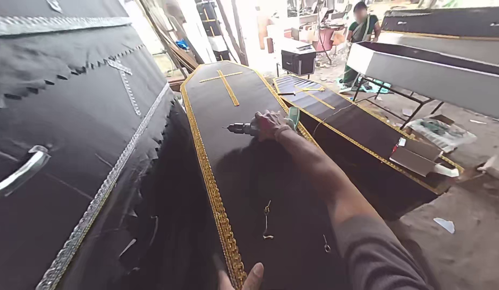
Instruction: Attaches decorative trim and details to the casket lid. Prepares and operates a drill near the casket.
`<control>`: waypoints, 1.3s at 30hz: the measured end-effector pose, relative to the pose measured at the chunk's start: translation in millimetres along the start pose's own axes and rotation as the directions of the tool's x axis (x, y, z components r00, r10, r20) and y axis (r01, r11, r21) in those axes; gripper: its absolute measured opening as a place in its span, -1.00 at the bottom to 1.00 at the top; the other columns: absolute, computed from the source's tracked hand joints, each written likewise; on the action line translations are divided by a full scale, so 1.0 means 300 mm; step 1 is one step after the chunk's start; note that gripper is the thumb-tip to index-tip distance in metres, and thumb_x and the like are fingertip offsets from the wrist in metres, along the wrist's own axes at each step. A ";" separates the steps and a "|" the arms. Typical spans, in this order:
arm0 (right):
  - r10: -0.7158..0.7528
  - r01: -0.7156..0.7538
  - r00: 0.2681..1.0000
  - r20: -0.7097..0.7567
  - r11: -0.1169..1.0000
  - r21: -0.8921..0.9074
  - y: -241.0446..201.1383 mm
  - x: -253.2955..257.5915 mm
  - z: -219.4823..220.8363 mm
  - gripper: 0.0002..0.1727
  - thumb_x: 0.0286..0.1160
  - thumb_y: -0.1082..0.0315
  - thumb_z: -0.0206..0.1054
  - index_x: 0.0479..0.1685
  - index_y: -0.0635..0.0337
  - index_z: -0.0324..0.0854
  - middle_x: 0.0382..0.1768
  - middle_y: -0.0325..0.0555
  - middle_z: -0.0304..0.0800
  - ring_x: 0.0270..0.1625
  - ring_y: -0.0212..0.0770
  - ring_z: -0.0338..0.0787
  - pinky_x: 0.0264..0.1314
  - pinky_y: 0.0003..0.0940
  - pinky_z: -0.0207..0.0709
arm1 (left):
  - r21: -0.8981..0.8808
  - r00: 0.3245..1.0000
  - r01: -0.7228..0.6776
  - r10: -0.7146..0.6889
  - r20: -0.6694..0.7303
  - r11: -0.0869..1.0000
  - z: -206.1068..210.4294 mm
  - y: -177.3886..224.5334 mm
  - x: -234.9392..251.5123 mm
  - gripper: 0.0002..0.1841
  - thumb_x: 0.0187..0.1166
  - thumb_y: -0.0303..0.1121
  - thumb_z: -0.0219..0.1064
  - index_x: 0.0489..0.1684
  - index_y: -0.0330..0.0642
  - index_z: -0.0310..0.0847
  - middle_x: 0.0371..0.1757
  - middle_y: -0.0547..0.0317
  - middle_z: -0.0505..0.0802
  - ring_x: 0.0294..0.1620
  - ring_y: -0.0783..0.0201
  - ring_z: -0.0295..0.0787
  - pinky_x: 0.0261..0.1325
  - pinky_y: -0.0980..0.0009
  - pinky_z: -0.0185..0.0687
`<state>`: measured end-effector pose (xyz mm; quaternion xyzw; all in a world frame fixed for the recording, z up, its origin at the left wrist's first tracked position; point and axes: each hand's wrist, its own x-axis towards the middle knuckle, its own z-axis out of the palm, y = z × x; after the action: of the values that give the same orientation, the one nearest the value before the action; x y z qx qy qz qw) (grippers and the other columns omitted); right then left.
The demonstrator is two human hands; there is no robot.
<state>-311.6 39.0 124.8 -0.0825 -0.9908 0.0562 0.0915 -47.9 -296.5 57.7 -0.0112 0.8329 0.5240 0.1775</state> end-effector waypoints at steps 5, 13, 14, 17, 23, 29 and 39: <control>-0.084 0.087 0.983 -0.163 0.996 0.008 -0.012 -0.192 -0.070 0.00 -0.13 -0.06 0.67 0.61 -0.13 0.46 0.31 0.21 0.66 0.36 0.28 0.65 0.33 0.39 0.45 | -0.072 0.999 -0.036 0.037 0.017 0.997 0.011 0.009 0.000 0.24 0.37 0.07 0.51 0.90 -0.28 -0.44 0.54 -0.40 0.53 0.34 0.05 0.69 0.34 0.07 0.64; -0.139 0.278 0.482 -0.865 0.960 0.001 -0.236 -0.506 -0.448 0.00 -0.31 -0.21 0.74 0.36 0.11 0.67 0.09 0.08 0.80 0.13 0.11 0.78 0.08 0.12 0.65 | -0.008 0.997 -0.004 0.005 0.080 1.000 -0.022 0.018 -0.015 0.18 0.36 0.18 0.49 0.86 -0.32 -0.19 0.35 -0.46 0.67 0.25 -0.21 0.72 0.27 -0.23 0.61; -0.073 0.321 0.391 -0.917 0.945 0.061 -0.295 -0.531 -0.495 0.04 -0.36 -0.17 0.77 0.35 0.21 0.66 0.09 0.10 0.80 0.12 0.08 0.78 0.06 0.08 0.67 | -0.017 0.996 -0.007 0.009 0.093 1.000 -0.026 0.015 -0.015 0.17 0.37 0.19 0.49 0.85 -0.33 -0.18 0.37 -0.45 0.66 0.30 -0.21 0.70 0.32 -0.23 0.59; 0.227 0.538 0.196 -0.954 0.789 0.298 -0.508 -0.600 -0.622 0.05 -0.31 0.09 0.80 0.38 0.48 0.49 0.14 0.20 0.73 0.15 -0.07 0.78 0.14 -0.16 0.75 | -0.019 0.993 -0.034 0.036 0.112 0.999 -0.029 0.016 0.001 0.20 0.39 0.18 0.50 0.87 -0.34 -0.24 0.50 -0.45 0.59 0.46 -0.21 0.62 0.47 -0.21 0.51; 0.614 0.878 0.382 -0.691 -0.008 0.478 -0.907 -0.716 -0.693 -0.22 0.27 0.33 0.49 0.52 0.28 0.18 0.03 0.17 0.70 0.01 -0.05 0.81 0.02 -0.02 0.78 | 0.058 0.979 -0.079 0.067 0.193 0.995 -0.094 0.005 0.013 0.29 0.36 0.36 0.43 0.87 -0.37 -0.29 0.73 -0.48 0.30 0.71 -0.25 0.34 0.63 -0.23 0.32; 0.422 0.614 0.775 -0.470 -0.325 0.719 -1.046 -0.899 -0.531 -0.25 0.22 0.07 0.55 0.45 0.06 0.34 0.00 0.00 0.73 -0.06 -0.11 0.80 -0.09 -0.04 0.75 | -0.336 0.875 -0.484 0.444 -0.191 0.808 -0.400 -0.128 -0.130 0.03 0.49 0.09 0.46 0.83 -0.36 -0.02 0.78 -0.23 0.34 0.73 0.14 0.37 0.66 0.25 0.43; 0.119 0.220 0.976 -0.185 -0.490 0.844 -1.115 -1.153 -0.460 -0.36 0.37 0.30 0.45 0.44 0.31 0.33 -0.09 0.13 0.78 -0.07 -0.09 0.85 0.09 -0.06 0.78 | -0.093 0.434 -0.901 0.874 -0.218 0.424 -0.677 -0.066 -0.251 0.19 0.00 0.04 0.82 0.76 -0.17 0.18 0.69 0.14 0.48 0.67 0.36 0.40 0.71 0.38 0.38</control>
<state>-1.2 -335.7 242.4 0.0829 -0.4378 0.8687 0.2164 -30.8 -496.2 142.4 0.3768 0.6672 0.6154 -0.1849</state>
